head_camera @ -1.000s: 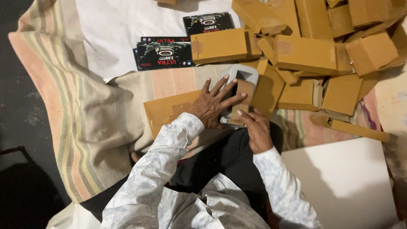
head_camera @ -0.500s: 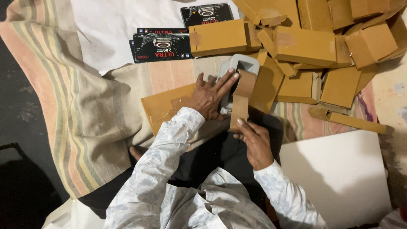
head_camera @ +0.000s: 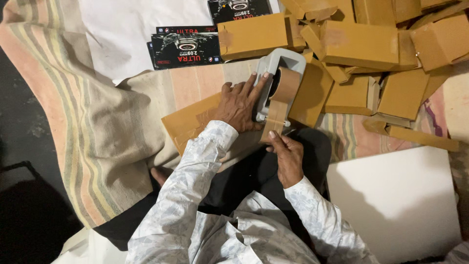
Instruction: The person places small black packages into brown cardboard boxes, closes the flaps, and seals them with packing tape using a handheld dispenser. The sealed boxes are set aside on the floor.
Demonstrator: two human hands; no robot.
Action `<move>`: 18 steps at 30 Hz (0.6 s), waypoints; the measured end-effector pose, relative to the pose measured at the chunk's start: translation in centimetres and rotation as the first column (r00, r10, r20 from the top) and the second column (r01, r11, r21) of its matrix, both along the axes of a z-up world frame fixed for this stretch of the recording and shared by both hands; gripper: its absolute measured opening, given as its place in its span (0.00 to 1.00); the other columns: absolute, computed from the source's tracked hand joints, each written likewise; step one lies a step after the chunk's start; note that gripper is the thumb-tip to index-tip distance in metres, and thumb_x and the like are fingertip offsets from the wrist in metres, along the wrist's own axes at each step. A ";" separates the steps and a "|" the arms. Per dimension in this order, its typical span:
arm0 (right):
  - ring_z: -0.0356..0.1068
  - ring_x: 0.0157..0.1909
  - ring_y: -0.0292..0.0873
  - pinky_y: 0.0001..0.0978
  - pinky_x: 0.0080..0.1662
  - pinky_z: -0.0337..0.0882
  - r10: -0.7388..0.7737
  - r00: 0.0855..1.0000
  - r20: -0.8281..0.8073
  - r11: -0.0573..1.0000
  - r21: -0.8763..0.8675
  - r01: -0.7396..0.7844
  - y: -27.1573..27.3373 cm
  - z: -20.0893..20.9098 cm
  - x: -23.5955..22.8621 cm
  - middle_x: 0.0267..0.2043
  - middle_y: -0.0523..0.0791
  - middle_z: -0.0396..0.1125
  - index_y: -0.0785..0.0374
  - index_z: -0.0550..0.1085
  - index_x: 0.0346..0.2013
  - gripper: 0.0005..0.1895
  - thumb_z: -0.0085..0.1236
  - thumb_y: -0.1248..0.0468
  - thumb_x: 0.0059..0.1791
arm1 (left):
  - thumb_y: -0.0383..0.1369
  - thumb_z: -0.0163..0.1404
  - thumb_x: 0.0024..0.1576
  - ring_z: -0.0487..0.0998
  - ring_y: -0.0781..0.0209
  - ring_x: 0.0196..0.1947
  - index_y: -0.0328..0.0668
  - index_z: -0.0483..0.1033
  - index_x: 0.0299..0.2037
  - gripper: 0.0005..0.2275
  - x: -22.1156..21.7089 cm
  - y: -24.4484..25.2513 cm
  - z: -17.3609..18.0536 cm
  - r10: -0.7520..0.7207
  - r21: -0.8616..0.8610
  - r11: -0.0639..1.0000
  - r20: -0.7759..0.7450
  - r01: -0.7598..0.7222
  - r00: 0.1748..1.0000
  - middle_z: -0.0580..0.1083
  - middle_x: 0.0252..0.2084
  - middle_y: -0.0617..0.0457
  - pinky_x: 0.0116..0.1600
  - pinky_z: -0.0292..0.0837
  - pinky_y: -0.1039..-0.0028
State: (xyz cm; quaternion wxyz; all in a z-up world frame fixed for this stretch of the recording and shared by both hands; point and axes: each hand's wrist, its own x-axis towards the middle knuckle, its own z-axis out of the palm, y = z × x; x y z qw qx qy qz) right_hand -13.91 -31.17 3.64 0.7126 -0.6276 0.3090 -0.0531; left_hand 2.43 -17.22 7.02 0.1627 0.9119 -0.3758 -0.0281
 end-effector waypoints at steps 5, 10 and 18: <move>0.70 0.33 0.33 0.28 0.37 0.71 -0.021 0.999 -0.034 0.993 0.118 0.025 -0.7 -4.6 0.9 0.33 0.40 0.74 0.65 0.80 0.35 0.11 0.60 0.59 0.52 | 0.61 0.69 0.32 0.69 0.40 0.61 0.52 0.39 0.76 0.64 0.0 0.1 0.1 0.012 -0.032 0.999 -0.043 -0.014 0.999 0.62 0.68 0.37 0.62 0.57 0.48; 0.70 0.32 0.35 0.30 0.36 0.71 0.122 0.984 -0.127 0.980 -0.141 -0.139 1.0 -8.0 0.5 0.33 0.44 0.75 0.68 0.82 0.37 0.10 0.59 0.62 0.52 | 0.59 0.68 0.31 0.64 0.45 0.67 0.55 0.38 0.77 0.64 1.1 -0.1 0.5 0.045 0.058 0.997 -0.055 -0.042 0.997 0.61 0.70 0.42 0.65 0.56 0.51; 0.75 0.31 0.39 0.31 0.33 0.74 0.439 0.898 -0.026 0.894 0.111 -0.434 -0.6 0.2 -1.0 0.29 0.44 0.74 0.65 0.76 0.36 0.13 0.51 0.57 0.53 | 0.76 0.50 0.37 0.44 0.38 0.77 0.37 0.49 0.74 0.61 -2.8 5.2 -1.5 0.315 -0.023 0.949 0.090 -0.314 0.945 0.50 0.75 0.30 0.74 0.31 0.36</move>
